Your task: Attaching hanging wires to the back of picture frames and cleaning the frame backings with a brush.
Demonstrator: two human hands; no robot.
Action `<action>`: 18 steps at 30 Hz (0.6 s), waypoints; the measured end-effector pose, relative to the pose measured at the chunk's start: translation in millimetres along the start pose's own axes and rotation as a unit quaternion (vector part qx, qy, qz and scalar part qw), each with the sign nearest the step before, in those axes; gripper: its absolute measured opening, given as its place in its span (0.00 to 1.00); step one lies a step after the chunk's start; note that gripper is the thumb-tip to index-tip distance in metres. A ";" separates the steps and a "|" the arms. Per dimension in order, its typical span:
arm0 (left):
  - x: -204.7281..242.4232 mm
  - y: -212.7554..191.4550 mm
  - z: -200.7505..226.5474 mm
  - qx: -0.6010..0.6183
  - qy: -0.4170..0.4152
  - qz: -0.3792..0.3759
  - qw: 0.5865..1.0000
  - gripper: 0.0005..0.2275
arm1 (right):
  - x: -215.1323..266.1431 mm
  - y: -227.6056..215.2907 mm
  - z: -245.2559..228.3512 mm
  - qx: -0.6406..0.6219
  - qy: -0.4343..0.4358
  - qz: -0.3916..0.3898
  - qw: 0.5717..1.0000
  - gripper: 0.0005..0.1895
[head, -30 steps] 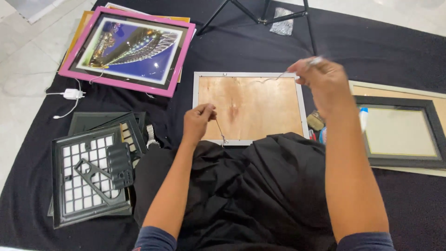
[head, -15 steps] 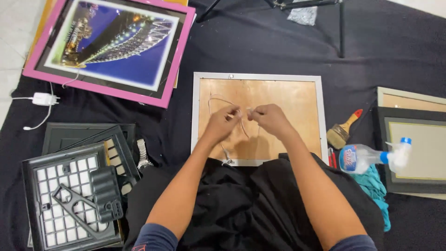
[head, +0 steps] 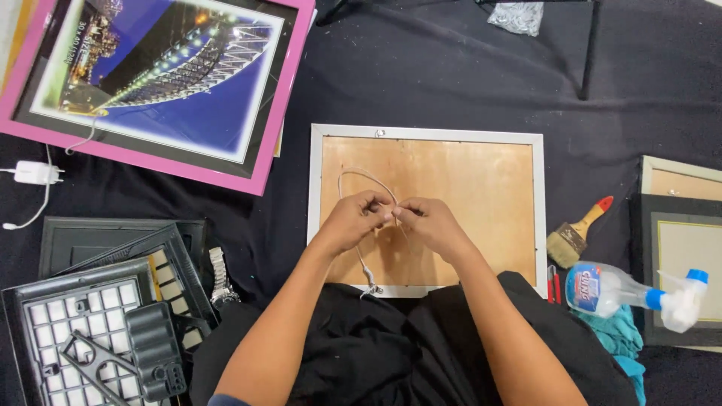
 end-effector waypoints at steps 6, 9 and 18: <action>6.2 -0.2 11.8 -0.008 -0.015 -0.003 1.000 0.17 | 2.2 5.1 -6.1 -0.113 -0.003 -0.003 0.994 0.15; 0.6 -4.5 2.1 -0.016 -0.008 0.002 1.000 0.17 | 8.0 10.6 -16.6 -0.176 0.002 -0.002 0.984 0.17; -6.6 1.8 -10.7 0.149 0.008 -0.003 0.989 0.16 | 3.8 3.1 -19.2 -0.095 -0.052 0.046 0.993 0.12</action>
Point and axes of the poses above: each hand's wrist, its own x-axis away from the middle knuckle, its own y-axis out of the palm, z = x × y, the point moved 10 cm from there along -x, towards the middle knuckle, and after that the axes turned 3 degrees about -x, right-handed, at the moved point
